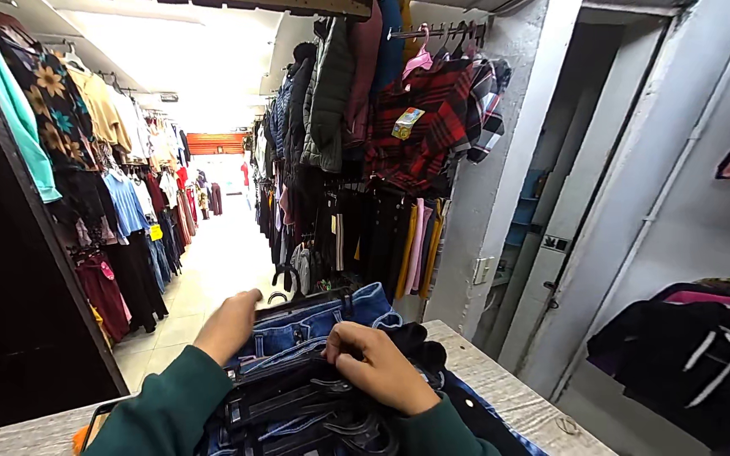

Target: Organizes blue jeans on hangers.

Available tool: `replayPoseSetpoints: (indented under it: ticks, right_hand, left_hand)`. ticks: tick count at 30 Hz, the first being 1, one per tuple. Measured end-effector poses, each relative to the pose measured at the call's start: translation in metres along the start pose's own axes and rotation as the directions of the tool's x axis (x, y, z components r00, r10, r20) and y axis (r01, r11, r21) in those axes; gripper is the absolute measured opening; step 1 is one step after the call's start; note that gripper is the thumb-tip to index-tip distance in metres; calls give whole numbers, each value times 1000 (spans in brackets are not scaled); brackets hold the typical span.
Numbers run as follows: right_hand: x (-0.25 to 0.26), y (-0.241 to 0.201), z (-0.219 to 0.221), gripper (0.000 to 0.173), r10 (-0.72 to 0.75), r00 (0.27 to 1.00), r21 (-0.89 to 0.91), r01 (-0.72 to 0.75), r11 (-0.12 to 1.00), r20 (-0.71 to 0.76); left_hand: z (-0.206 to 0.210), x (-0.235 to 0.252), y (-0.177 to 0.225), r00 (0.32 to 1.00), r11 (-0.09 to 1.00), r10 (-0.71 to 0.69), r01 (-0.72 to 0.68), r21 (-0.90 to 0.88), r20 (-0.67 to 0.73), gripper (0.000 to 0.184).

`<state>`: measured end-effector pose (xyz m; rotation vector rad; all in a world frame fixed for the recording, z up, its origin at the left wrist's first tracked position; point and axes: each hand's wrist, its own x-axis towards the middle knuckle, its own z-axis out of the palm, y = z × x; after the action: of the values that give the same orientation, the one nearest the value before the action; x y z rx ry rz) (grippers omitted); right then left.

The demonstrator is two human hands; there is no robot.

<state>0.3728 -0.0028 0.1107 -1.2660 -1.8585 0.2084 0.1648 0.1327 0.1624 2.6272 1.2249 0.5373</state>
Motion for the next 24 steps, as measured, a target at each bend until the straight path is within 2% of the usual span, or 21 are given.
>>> replayPoseSetpoints:
  ticks: [2, 4, 6, 7, 9, 10, 14, 18, 22, 24]
  right_hand:
    - [1, 0, 0, 21, -3, 1000, 1, 3, 1000, 2]
    - [2, 0, 0, 21, -2, 1000, 3, 2, 1000, -2]
    - [1, 1, 1, 22, 8, 1000, 6, -8, 1000, -2]
    - [1, 1, 1, 23, 17, 1000, 6, -17, 1000, -1]
    - [-1, 0, 1, 24, 39, 999, 7, -39, 999, -8]
    - [-1, -1, 1, 24, 55, 998, 12, -55, 998, -16]
    - [-3, -2, 0, 25, 130, 989, 38, -128, 991, -68]
    - [-5, -2, 0, 24, 144, 984, 71, -137, 988, -108]
    - [-7, -2, -5, 22, 67, 961, 121, -36, 992, -268]
    - [-9, -2, -12, 21, 58, 941, 162, -4, 987, -333]
  left_hand:
    - [-3, 5, -11, 980, 994, -6, 28, 104, -200, 30]
    - [-13, -3, -7, 965, 991, 118, -99, 90, -234, 27]
    - [-18, -23, 7, 958, 959, 281, -282, -11, -65, 25]
    - [-20, -33, 17, 940, 943, 330, -324, -73, 90, 29]
    - [-24, -49, 36, 869, 944, 329, -306, -121, 371, 38]
    - [-23, -53, 42, 851, 953, 303, -280, -118, 429, 41]
    - [-15, -59, 36, 870, 948, 314, -269, -168, 379, 40]
    - [-6, -62, 30, 909, 949, 300, -255, -183, 289, 35]
    - [7, -69, 30, 959, 959, 255, -236, -155, 122, 33]
    - [10, -70, 30, 966, 964, 240, -226, -144, 95, 35]
